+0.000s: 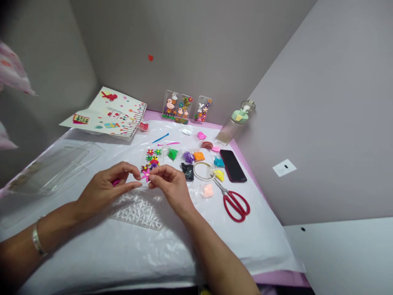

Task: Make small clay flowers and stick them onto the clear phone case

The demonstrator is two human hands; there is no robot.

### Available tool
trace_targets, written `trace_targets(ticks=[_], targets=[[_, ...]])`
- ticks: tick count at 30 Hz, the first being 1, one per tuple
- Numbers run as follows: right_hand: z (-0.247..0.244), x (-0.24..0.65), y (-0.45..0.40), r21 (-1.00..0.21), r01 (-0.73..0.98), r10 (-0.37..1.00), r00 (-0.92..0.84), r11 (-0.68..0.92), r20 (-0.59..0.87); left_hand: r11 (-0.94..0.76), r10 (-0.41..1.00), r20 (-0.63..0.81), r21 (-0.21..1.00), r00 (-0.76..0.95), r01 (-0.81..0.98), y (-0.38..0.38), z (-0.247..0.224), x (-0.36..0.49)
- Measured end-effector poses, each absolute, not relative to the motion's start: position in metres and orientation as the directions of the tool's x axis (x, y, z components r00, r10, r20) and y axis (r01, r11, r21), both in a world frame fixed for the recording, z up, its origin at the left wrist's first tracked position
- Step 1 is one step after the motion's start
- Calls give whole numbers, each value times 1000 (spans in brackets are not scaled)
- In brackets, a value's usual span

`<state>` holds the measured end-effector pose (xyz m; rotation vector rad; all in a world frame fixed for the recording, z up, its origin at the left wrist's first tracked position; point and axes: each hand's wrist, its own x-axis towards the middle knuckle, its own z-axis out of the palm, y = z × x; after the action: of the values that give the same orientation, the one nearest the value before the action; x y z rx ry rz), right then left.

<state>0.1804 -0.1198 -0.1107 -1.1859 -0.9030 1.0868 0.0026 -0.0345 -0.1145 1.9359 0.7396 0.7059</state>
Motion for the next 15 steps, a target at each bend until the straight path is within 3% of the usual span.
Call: trace_targets(ticks=[15], targets=[[-107, 175, -122, -982, -185, 974, 224, 34, -8, -420, 744, 243, 895, 623, 153, -36, -112, 4]])
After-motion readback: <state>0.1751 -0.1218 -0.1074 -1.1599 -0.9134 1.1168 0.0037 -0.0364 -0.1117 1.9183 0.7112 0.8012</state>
